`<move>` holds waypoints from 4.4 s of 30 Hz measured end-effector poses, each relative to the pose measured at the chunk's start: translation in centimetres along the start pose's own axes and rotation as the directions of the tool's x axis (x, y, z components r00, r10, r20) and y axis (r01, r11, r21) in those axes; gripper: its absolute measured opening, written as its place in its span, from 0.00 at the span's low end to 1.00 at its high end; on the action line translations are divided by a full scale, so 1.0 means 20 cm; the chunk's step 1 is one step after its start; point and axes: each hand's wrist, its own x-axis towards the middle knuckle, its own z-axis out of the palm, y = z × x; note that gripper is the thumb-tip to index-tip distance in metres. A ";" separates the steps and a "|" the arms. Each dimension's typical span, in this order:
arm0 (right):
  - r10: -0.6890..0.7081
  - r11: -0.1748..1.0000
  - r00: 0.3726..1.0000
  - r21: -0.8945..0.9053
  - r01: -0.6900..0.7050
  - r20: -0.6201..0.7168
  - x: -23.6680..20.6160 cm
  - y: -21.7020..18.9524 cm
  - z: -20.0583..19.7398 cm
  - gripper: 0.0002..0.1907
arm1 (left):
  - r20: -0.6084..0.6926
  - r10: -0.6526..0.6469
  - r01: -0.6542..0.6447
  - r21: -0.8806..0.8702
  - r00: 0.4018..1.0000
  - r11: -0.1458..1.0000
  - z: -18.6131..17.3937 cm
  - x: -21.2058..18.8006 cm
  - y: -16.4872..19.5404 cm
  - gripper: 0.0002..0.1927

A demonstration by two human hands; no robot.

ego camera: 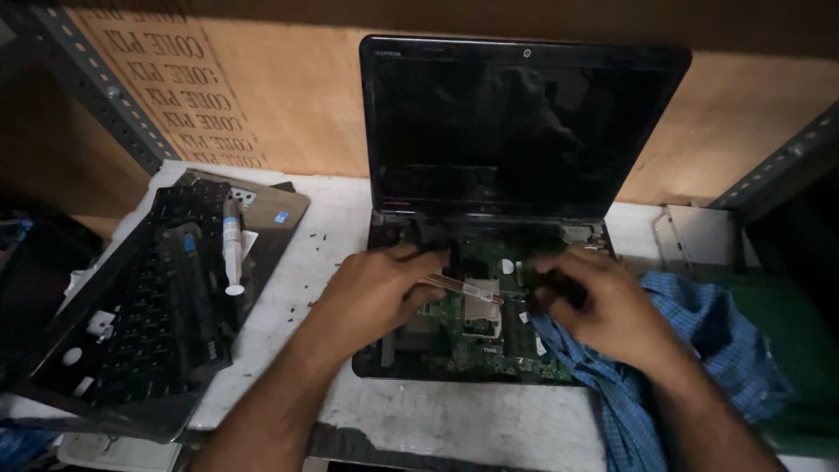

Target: The person applies thermal paste from a syringe onto the CPU area of a laptop motherboard inside an opened laptop chassis. They then position the heatsink and cooling assembly over the board, press it into place, and work on seating the motherboard components back into the laptop frame.

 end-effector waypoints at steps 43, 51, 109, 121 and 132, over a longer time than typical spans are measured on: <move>-0.003 0.996 0.962 -0.085 0.027 0.273 -0.04 -0.10 0.01 0.33 | 0.130 -0.062 0.068 -0.045 0.990 0.997 0.06 0.05 0.04 0.20; -0.104 0.994 0.976 0.006 0.105 0.192 -0.04 -0.08 0.08 0.34 | 0.148 -0.085 0.090 -0.030 0.985 0.995 0.06 0.04 0.04 0.19; -0.228 0.973 0.969 -0.002 0.229 0.096 -0.02 -0.04 0.18 0.35 | 0.209 -0.118 0.117 0.016 0.971 0.993 0.08 0.03 -0.01 0.17; -0.230 0.972 0.968 -0.029 0.234 0.103 -0.01 -0.04 0.19 0.33 | 0.229 -0.123 0.114 0.054 0.966 0.992 0.07 0.03 0.00 0.14; -0.277 0.961 0.957 0.043 0.274 0.085 -0.02 -0.03 0.20 0.32 | 0.222 -0.118 0.118 0.017 0.968 0.993 0.07 0.01 -0.02 0.12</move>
